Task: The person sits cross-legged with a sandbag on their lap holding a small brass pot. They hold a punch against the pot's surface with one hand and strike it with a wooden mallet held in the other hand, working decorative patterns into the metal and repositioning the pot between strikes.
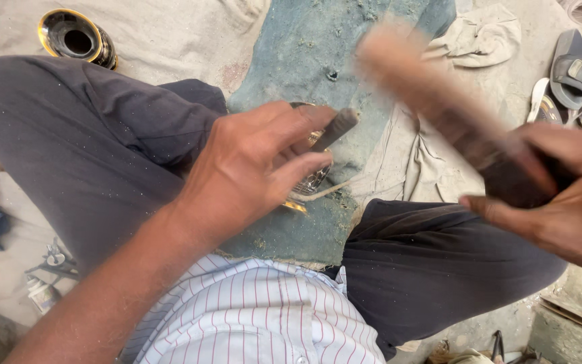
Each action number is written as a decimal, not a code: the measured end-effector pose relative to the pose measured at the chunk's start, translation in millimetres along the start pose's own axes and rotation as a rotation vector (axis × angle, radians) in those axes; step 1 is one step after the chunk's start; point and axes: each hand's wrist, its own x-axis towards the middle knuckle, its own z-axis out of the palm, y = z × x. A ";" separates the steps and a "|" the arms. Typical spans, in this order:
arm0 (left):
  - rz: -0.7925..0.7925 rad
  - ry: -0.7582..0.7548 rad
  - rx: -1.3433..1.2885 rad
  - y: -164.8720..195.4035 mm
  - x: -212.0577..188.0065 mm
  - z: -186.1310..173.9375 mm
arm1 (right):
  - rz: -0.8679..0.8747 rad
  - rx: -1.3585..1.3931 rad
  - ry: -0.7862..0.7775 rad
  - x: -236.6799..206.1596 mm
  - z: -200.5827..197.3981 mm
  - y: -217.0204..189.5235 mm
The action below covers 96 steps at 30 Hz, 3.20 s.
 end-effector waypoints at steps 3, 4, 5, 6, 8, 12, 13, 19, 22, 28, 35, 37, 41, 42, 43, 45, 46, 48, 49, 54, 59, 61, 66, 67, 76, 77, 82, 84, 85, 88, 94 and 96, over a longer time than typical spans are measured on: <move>-0.015 -0.040 0.014 -3.0 3.8 1.3 | 0.065 0.207 -0.039 -3.0 9.0 5.7; 0.016 -0.051 0.038 -2.6 5.1 0.5 | 0.066 0.163 -0.084 -4.0 11.6 6.6; 0.047 -0.063 0.061 -1.6 5.8 -1.2 | 0.023 -0.145 -0.175 -7.7 14.4 6.7; 0.083 -0.077 0.085 -0.7 7.4 -3.3 | -0.021 -0.048 -0.201 -10.7 15.3 6.0; 0.093 -0.014 0.037 1.5 5.6 -13.6 | -0.112 0.548 -0.194 -18.1 16.5 1.8; 0.058 0.007 -0.076 1.5 -0.8 -25.8 | -0.046 0.810 0.019 -26.5 21.0 -12.9; 0.059 -0.001 -0.084 -1.1 -1.0 -25.3 | -0.027 0.737 0.103 -27.3 22.3 -15.2; 0.025 -0.064 -0.084 -19.8 -1.8 -6.5 | -0.221 0.459 0.218 -29.2 28.4 1.3; 0.071 -0.054 -0.034 -26.0 -2.8 -6.3 | 0.024 0.409 0.151 -26.0 38.2 14.6; 0.205 -0.030 -0.061 -31.6 -0.6 -2.3 | 0.306 1.502 -0.110 -29.9 48.5 22.4; 0.286 -0.169 0.050 -24.2 16.9 -5.7 | 0.039 0.204 0.050 -59.8 43.2 -10.7; 0.281 -0.170 0.033 -17.8 22.1 -11.3 | 0.102 0.214 0.046 -60.5 48.8 -19.7; 0.216 -0.117 -0.105 -5.4 20.8 -21.0 | -0.022 1.065 0.214 -60.9 79.7 -33.2; 0.209 -0.125 -0.114 -4.9 22.9 -20.8 | -0.037 1.268 0.190 -60.7 87.8 -34.7; 0.223 -0.175 -0.112 -4.9 25.4 -18.2 | -0.070 1.334 0.189 -60.7 96.0 -35.8; 0.253 -0.275 -0.107 -5.5 33.6 -8.5 | -0.140 1.464 0.190 -60.6 112.3 -39.1; 0.273 -0.313 -0.085 -6.5 36.6 -5.5 | -0.192 1.466 0.291 -62.3 120.6 -41.4; 0.305 -0.398 -0.053 -7.8 43.6 -0.4 | -0.283 1.463 0.482 -63.7 136.2 -46.3; 0.318 -0.430 -0.037 -7.6 46.0 0.4 | -0.322 1.469 0.439 -64.1 143.3 -48.4; 0.284 -0.708 0.079 2.7 64.0 -2.9 | -0.154 1.400 0.439 -58.4 178.7 -60.6; 0.241 -0.838 0.134 16.6 76.4 -4.3 | -0.146 1.156 0.655 -56.2 200.7 -64.6; 0.275 -0.834 0.102 17.0 78.6 -5.8 | -0.129 1.067 0.694 -54.7 204.4 -63.6; 0.389 -0.749 0.039 12.0 75.3 -7.9 | -0.138 0.949 0.792 -52.1 206.0 -57.0; 0.390 -0.754 0.044 11.0 75.2 -7.5 | -0.033 0.869 0.736 -52.1 205.8 -55.6; 0.236 -0.855 0.109 12.5 75.7 0.2 | -0.027 0.863 0.756 -55.4 192.9 -57.1; 0.266 -0.824 0.108 12.0 75.9 -0.1 | -0.087 1.040 0.800 -55.6 189.4 -58.6; 0.316 -0.775 0.065 10.0 76.1 -1.6 | -0.004 0.868 0.753 -58.0 173.9 -62.8; 0.319 -0.753 0.059 10.1 76.8 -1.6 | -0.052 1.193 0.787 -57.7 172.6 -61.9; 0.313 -0.767 0.075 10.4 76.9 -2.0 | 0.014 1.016 0.718 -57.6 173.1 -60.7; 0.312 -0.793 0.099 12.4 78.0 -2.8 | 0.086 0.774 0.625 -57.9 177.2 -53.8; 0.242 -0.795 0.104 18.1 77.7 -6.5 | -0.013 0.867 0.705 -60.5 184.1 -41.5; 0.252 -0.775 0.110 18.9 77.6 -7.2 | 0.107 0.704 0.613 -60.0 184.1 -39.8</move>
